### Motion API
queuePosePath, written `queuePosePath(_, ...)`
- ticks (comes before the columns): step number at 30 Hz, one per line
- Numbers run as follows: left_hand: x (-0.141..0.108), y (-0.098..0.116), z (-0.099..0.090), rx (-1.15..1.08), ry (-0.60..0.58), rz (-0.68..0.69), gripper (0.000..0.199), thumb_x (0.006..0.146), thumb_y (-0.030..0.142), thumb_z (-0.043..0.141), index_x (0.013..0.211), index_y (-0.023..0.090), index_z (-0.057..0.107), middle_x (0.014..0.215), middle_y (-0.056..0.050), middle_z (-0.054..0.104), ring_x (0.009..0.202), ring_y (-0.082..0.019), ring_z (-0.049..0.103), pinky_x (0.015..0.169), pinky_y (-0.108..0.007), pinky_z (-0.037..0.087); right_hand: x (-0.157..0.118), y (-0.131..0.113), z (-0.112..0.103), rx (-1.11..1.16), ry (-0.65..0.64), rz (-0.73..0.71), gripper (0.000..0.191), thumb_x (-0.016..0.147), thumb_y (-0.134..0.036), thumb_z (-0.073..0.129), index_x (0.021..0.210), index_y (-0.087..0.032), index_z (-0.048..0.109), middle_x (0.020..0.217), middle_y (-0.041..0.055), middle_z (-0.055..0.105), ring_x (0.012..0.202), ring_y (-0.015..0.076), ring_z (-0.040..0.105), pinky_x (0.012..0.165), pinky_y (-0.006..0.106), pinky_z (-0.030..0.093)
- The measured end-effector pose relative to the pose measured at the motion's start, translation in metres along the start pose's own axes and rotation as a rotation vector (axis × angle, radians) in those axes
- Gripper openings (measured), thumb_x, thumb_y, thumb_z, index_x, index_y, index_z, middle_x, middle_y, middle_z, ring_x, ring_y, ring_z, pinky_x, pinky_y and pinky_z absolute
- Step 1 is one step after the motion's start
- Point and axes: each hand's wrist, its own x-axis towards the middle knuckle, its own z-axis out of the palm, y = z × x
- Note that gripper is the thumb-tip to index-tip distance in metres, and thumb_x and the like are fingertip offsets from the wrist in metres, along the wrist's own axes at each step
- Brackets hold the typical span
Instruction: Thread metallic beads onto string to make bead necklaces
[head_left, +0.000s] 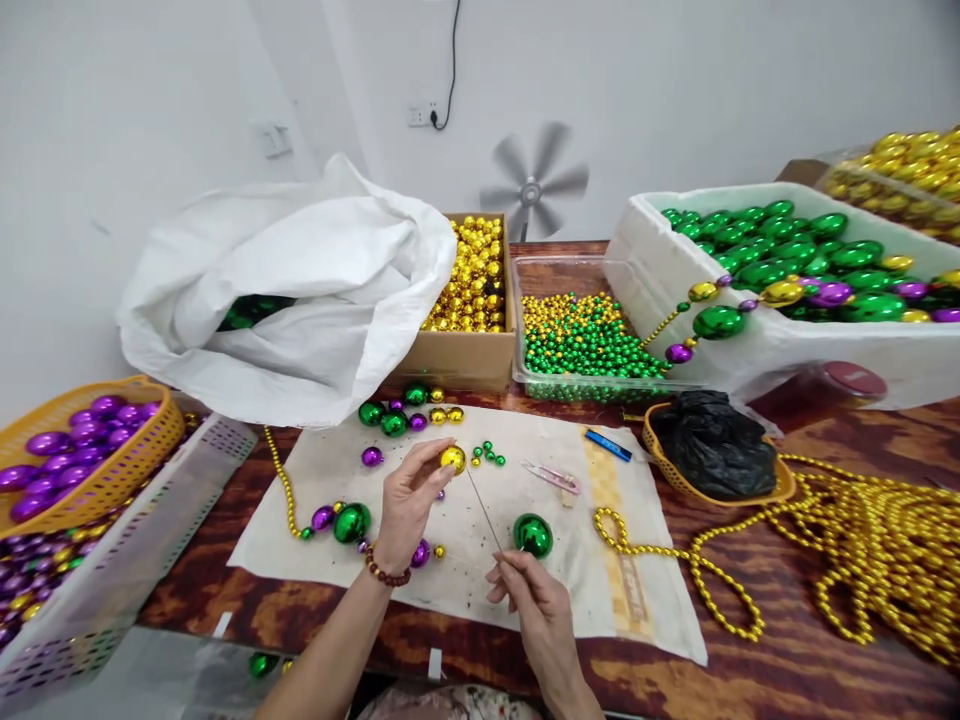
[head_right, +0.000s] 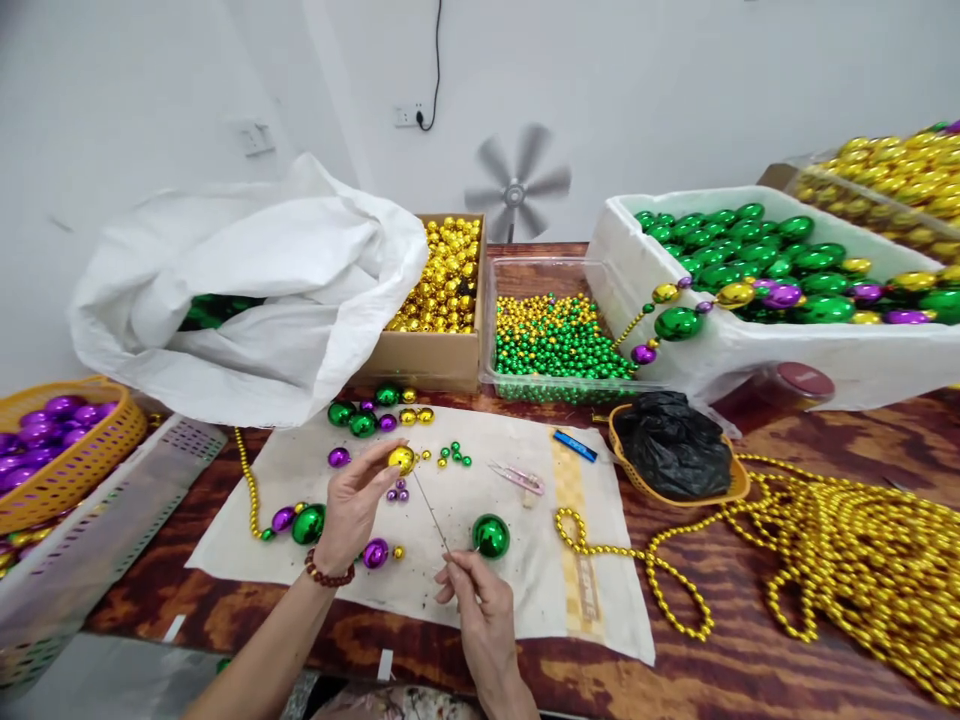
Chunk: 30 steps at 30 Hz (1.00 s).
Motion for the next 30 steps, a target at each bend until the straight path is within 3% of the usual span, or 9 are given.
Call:
queuePosePath(4, 0.005, 0.005, -0.003, -0.062, 0.008, -0.03, 0.032, 0.078, 0.031, 0.077, 0.108, 0.022, 0.076, 0.118, -0.009, 0.072, 0.111, -0.023, 0.065, 0.093, -0.033, 0.054, 0.0, 0.003, 0.002, -0.018, -0.023, -0.003, 0.032, 0.092, -0.047, 0.059, 0.092, -0.017, 0.071, 0.072, 0.0058, 0.07, 0.056, 0.0182, 0.066, 0.051, 0.027, 0.049)
queuePosePath(11, 0.008, 0.016, 0.001, -0.219, 0.017, -0.124, 0.033, 0.071, 0.033, 0.082, 0.102, 0.023, 0.078, 0.11, -0.009, 0.075, 0.095, -0.02, 0.069, 0.078, -0.029, 0.055, 0.0, 0.005, 0.005, 0.005, -0.037, 0.019, 0.032, 0.092, -0.047, 0.06, 0.09, -0.018, 0.071, 0.072, 0.0051, 0.069, 0.056, 0.0177, 0.065, 0.052, 0.026, 0.05)
queuePosePath(18, 0.007, 0.017, 0.003, -0.267, 0.019, -0.172, 0.034, 0.071, 0.032, 0.082, 0.102, 0.021, 0.078, 0.112, -0.009, 0.075, 0.1, -0.021, 0.068, 0.086, -0.031, 0.053, 0.0, 0.01, 0.003, 0.022, -0.069, 0.024, 0.028, 0.094, -0.044, 0.059, 0.093, -0.018, 0.071, 0.075, 0.0044, 0.07, 0.058, 0.0169, 0.065, 0.054, 0.026, 0.05)
queuePosePath(30, 0.008, 0.019, 0.003, -0.419, 0.002, -0.22, 0.032, 0.072, 0.028, 0.082, 0.103, 0.021, 0.078, 0.107, -0.008, 0.075, 0.094, -0.019, 0.068, 0.081, -0.029, 0.054, -0.001, 0.017, 0.004, 0.073, -0.096, 0.054, 0.029, 0.094, -0.043, 0.06, 0.094, -0.016, 0.07, 0.077, 0.0058, 0.07, 0.057, 0.0149, 0.064, 0.051, 0.023, 0.045)
